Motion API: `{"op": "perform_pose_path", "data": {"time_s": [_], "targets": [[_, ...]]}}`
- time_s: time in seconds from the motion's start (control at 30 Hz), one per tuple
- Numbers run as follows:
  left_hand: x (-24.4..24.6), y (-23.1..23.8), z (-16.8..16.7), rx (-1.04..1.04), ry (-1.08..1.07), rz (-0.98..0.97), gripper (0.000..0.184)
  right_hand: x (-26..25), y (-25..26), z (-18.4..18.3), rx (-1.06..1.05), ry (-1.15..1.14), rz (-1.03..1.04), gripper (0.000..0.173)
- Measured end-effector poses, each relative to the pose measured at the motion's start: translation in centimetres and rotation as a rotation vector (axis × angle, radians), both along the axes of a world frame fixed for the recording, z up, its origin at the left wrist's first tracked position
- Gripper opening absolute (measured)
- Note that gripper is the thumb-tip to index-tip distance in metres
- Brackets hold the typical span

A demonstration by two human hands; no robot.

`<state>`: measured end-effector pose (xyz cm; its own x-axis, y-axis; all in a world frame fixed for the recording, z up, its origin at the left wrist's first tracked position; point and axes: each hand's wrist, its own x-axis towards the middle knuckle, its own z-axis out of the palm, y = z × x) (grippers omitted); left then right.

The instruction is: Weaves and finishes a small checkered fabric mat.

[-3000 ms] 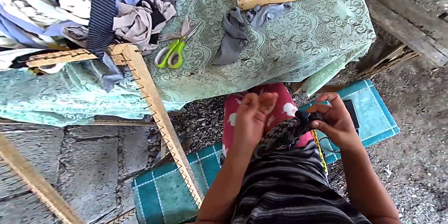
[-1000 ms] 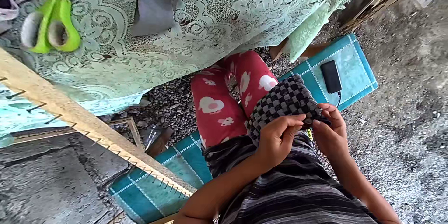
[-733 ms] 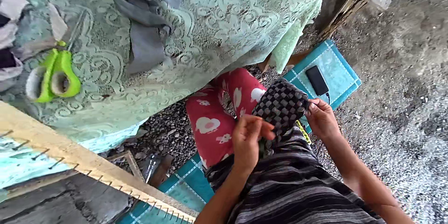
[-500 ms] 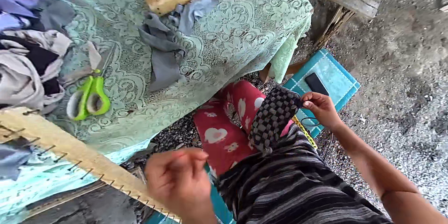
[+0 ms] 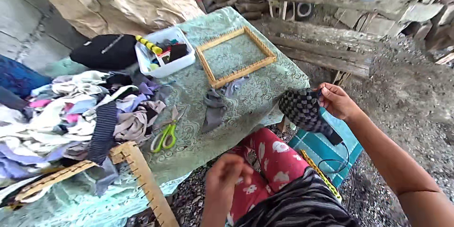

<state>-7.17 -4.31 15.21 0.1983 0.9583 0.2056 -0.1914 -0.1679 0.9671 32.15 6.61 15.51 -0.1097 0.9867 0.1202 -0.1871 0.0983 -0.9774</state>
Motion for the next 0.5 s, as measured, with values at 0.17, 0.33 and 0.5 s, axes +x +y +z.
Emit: {"op": "perform_pose_path", "data": {"time_s": [0.17,0.33,0.5], "targets": [[3.7,5.2,-1.5,0.193,0.541,0.109,0.079,-0.5,0.9,4.1,0.093,-0.284,0.057,0.019],[8.4,7.8,2.4,0.522,0.533,-0.005,0.081,-2.7,-1.1,8.2,0.404,-0.510,0.256,0.009],[11.3,7.7,7.2,0.419,0.521,-0.215,0.030,-5.1,-2.9,10.0,0.615,-0.454,0.220,0.007]]}}
